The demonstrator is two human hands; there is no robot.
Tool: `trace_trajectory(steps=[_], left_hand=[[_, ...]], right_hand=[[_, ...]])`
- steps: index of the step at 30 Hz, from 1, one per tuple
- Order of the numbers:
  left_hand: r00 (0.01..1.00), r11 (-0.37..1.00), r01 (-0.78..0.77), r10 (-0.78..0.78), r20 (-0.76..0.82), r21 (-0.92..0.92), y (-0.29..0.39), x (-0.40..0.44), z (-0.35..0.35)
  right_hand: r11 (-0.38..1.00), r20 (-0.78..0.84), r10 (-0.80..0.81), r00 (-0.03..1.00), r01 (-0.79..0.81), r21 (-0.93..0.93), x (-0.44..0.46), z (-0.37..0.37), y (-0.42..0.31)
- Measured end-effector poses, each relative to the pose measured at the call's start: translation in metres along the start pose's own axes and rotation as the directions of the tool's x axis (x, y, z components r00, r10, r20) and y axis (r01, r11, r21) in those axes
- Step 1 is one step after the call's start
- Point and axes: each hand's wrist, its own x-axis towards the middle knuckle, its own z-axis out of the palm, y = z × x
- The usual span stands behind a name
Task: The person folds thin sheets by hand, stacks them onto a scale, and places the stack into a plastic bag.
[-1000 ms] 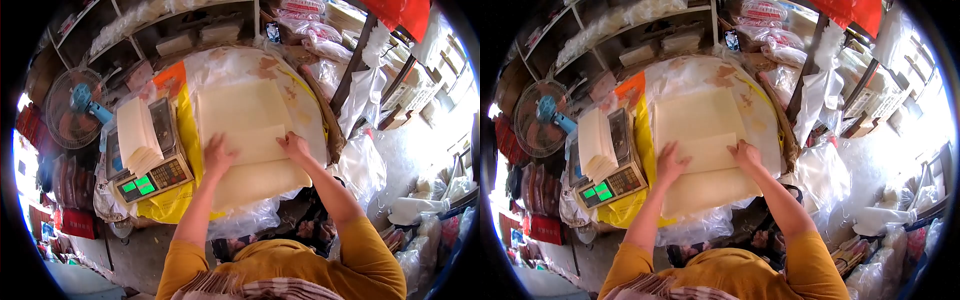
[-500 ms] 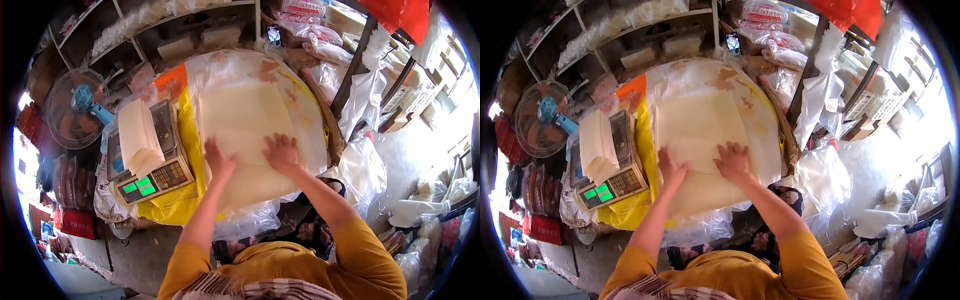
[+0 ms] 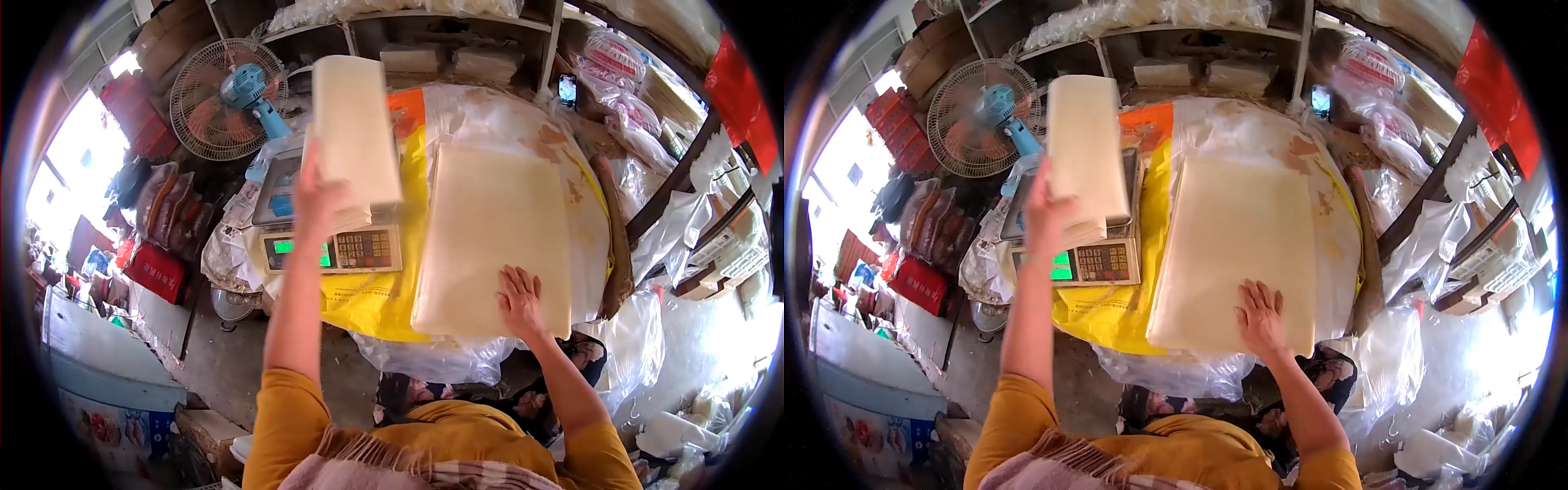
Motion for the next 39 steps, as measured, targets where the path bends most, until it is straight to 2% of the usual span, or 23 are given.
trace_trajectory(steps=[1,4,7,11,14,15,16,17,19,22,25,32,33,35,38,39], left_hand=[[1.0,1.0,0.015,-0.015,0.006,0.019,0.008,0.017,-0.021],[0.985,0.98,0.167,-0.161,0.056,-0.113,-0.031,0.06,-0.078],[0.906,0.909,0.417,-0.414,-0.09,0.015,-0.049,0.059,-0.085],[0.938,0.929,0.344,-0.347,0.007,-0.135,-0.038,0.051,-0.08],[0.95,0.95,0.311,-0.311,0.027,0.001,-0.049,0.058,-0.091],[0.963,0.952,0.249,-0.263,0.055,0.18,-0.049,0.061,-0.092],[0.959,0.892,0.274,-0.284,-0.027,0.359,-0.033,0.06,-0.078],[0.994,0.394,-0.029,0.111,-0.017,0.919,-0.066,0.083,-0.104],[0.985,0.386,-0.083,0.17,0.017,0.919,-0.039,0.086,-0.069],[0.998,0.19,-0.048,0.06,0.037,0.981,-0.041,0.085,-0.035],[0.975,0.081,0.063,-0.217,-0.044,0.995,-0.099,0.067,-0.026],[0.986,0.181,0.026,-0.167,0.005,0.983,-0.104,0.07,-0.038],[0.999,0.199,-0.029,0.031,0.023,0.98,-0.106,0.071,-0.041],[0.916,0.182,-0.132,0.397,0.05,0.974,-0.111,0.066,-0.056],[0.771,0.487,-0.506,0.626,0.12,0.712,-0.068,-0.019,-0.01],[0.826,0.648,-0.511,0.552,0.114,0.565,-0.075,-0.052,0.007]], right_hand=[[1.0,-0.001,0.0,1.0,0.0,-0.005,0.0,0.001,0.0],[1.0,-0.008,0.001,1.0,-0.001,-0.014,0.0,0.002,0.0],[1.0,-0.02,-0.001,1.0,0.001,-0.013,-0.001,0.002,0.0],[1.0,-0.023,0.002,1.0,-0.002,-0.021,-0.002,0.001,0.0],[1.0,-0.039,0.004,0.999,-0.004,-0.009,-0.002,0.006,0.001],[1.0,-0.053,0.016,0.998,-0.016,-0.012,-0.003,0.007,0.003],[1.0,-0.059,0.018,0.998,-0.018,0.004,-0.004,0.006,0.003],[1.0,-0.069,0.028,0.997,-0.027,0.009,-0.004,0.004,0.002],[0.999,-0.079,0.028,0.997,-0.026,0.026,-0.004,0.002,-0.001],[0.999,-0.062,0.036,0.997,-0.035,0.025,-0.003,0.0,-0.001],[0.999,-0.056,0.039,0.998,-0.038,0.028,-0.002,-0.003,-0.003],[0.999,-0.049,0.04,0.998,-0.04,-0.003,-0.004,0.002,-0.001],[0.999,-0.056,0.031,0.998,-0.032,-0.012,-0.006,0.004,0.004],[1.0,-0.049,0.014,0.999,-0.014,-0.009,-0.006,0.014,0.01],[1.0,-0.057,0.003,0.998,-0.003,-0.012,-0.005,0.015,0.008],[1.0,-0.049,0.004,0.999,-0.004,-0.017,-0.003,0.011,0.007]])
